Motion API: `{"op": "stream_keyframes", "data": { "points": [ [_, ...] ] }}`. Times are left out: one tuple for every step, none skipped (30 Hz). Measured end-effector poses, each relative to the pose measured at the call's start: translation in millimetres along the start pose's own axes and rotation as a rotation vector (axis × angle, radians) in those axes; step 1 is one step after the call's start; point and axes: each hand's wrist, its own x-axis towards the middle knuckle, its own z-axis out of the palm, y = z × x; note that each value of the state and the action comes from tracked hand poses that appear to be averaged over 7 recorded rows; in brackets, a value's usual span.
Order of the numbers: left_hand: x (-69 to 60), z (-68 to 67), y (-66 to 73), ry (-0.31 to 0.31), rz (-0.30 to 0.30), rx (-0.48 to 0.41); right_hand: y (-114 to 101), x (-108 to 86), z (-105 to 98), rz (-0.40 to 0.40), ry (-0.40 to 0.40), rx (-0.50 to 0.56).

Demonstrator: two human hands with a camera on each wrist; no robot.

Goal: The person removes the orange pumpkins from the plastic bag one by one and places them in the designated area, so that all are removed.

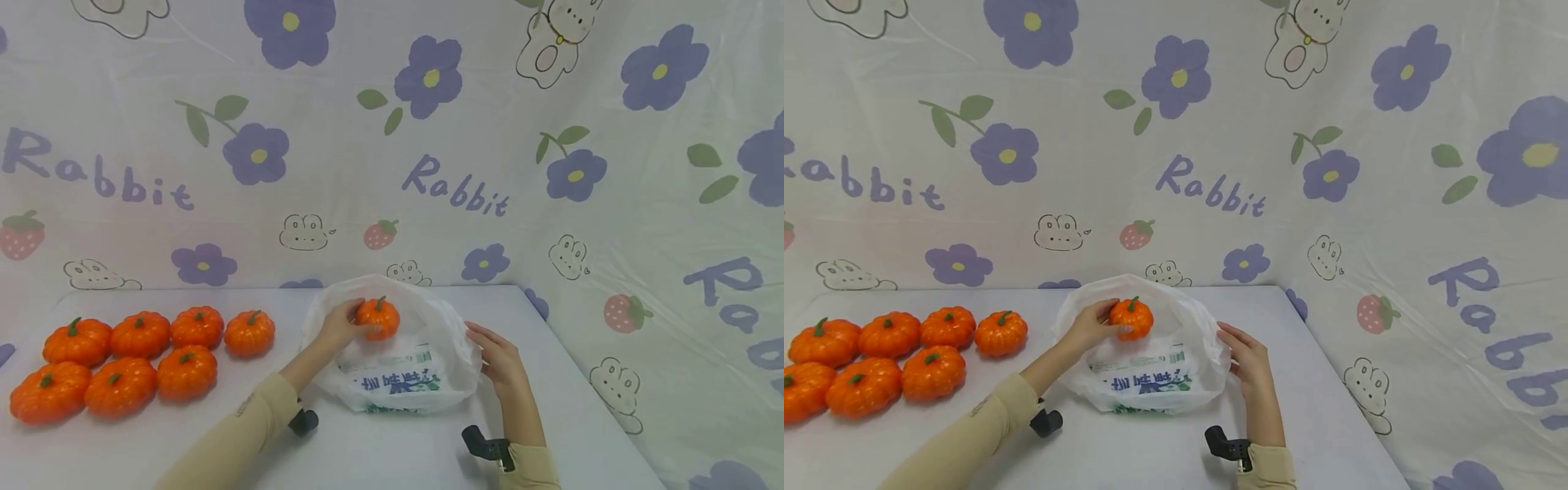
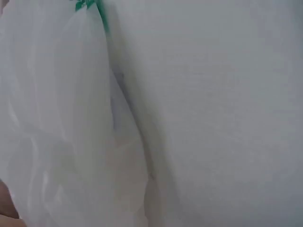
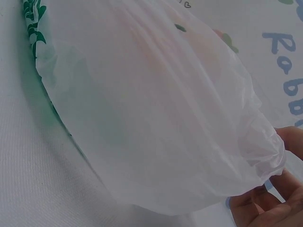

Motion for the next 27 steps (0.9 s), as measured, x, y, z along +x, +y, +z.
{"op": "stream_keyframes", "data": {
  "points": [
    [-2.1, -1.0, 0.3, -0.009, 0.007, -0.008, 0.2, 0.3, 0.1, 0.002, -0.001, 0.001],
    [-4.3, -2.1, 0.6, -0.019, 0.010, -0.020, 0.3, 0.5, 0.4, 0.005, -0.002, 0.004],
    [-6.6, -3.3, 0.9, -0.030, 0.011, -0.031, 0.3, 0.6, 0.6, 0.007, -0.003, 0.004],
    [-9.1, -4.6, 1.0, -0.040, 0.017, -0.037, 0.4, 0.7, 0.8, 0.010, -0.003, 0.006],
    [-11.9, -6.0, 1.2, -0.051, 0.015, -0.050, 0.5, 0.4, 1.0, 0.010, -0.004, 0.007],
    [-14.6, -7.4, 1.2, -0.062, 0.018, -0.056, 0.6, 0.3, 1.1, 0.010, -0.004, 0.007],
    [-17.5, -8.9, 1.4, -0.070, 0.020, -0.056, 0.8, 0.0, 1.1, 0.009, -0.004, 0.006],
    [-20.3, -10.5, 1.7, -0.079, 0.020, -0.061, 0.9, -0.3, 1.1, 0.006, -0.004, 0.005],
    [-23.3, -12.1, 2.4, -0.086, 0.026, -0.056, 1.0, -0.6, 0.9, 0.003, -0.004, 0.002],
    [-26.1, -13.8, 3.1, -0.092, 0.030, -0.052, 1.1, -0.9, 0.6, 0.001, -0.003, 0.004],
    [-29.1, -15.7, 4.3, -0.098, 0.035, -0.046, 1.1, -1.2, 0.4, -0.002, -0.002, 0.002],
    [-32.1, -17.6, 5.7, -0.102, 0.042, -0.036, 1.2, -1.3, 0.2, -0.003, -0.001, 0.002],
    [-35.2, -19.9, 7.0, -0.105, 0.049, -0.029, 0.8, -1.5, 0.2, -0.004, -0.002, 0.001],
    [-38.2, -22.3, 8.4, -0.110, 0.055, -0.023, 0.7, -1.5, 0.2, -0.004, -0.002, 0.002],
    [-41.2, -24.9, 9.9, -0.114, 0.057, -0.021, 0.6, -1.5, 0.1, -0.003, -0.002, -0.001],
    [-44.4, -27.5, 10.9, -0.119, 0.057, -0.023, 0.6, -1.6, 0.2, -0.002, -0.001, 0.000],
    [-47.7, -30.4, 11.5, -0.123, 0.055, -0.024, 0.7, -1.6, 0.2, -0.002, -0.001, -0.005],
    [-51.1, -33.5, 12.0, -0.129, 0.055, -0.020, 1.0, -1.5, 0.1, -0.001, -0.001, -0.007],
    [-54.3, -36.4, 11.6, -0.134, 0.051, -0.021, 1.3, -1.4, -0.1, 0.000, -0.001, -0.011],
    [-57.8, -39.7, 11.8, -0.140, 0.047, -0.023, 1.5, -1.3, -0.2, -0.001, 0.000, -0.011],
    [-61.1, -43.3, 11.4, -0.143, 0.042, -0.028, 1.6, -1.4, -0.3, -0.002, 0.001, -0.014],
    [-64.6, -47.1, 10.7, -0.148, 0.045, -0.023, 1.8, -1.3, -0.4, -0.003, 0.001, -0.014],
    [-67.9, -51.0, 10.2, -0.150, 0.045, -0.021, 2.0, -1.4, -0.6, -0.006, -0.001, -0.018],
    [-71.1, -55.5, 9.8, -0.156, 0.051, -0.018, 2.1, -1.4, -0.6, -0.006, 0.000, -0.018],
    [-74.2, -59.8, 9.5, -0.157, 0.050, -0.020, 1.9, -1.6, -0.5, -0.010, -0.002, -0.017],
    [-77.1, -64.4, 9.3, -0.158, 0.051, -0.014, 1.8, -1.6, -0.5, -0.013, -0.002, -0.015],
    [-79.9, -69.2, 9.1, -0.156, 0.048, -0.012, 1.7, -1.7, -0.4, -0.016, -0.004, -0.018]
  ]
}}
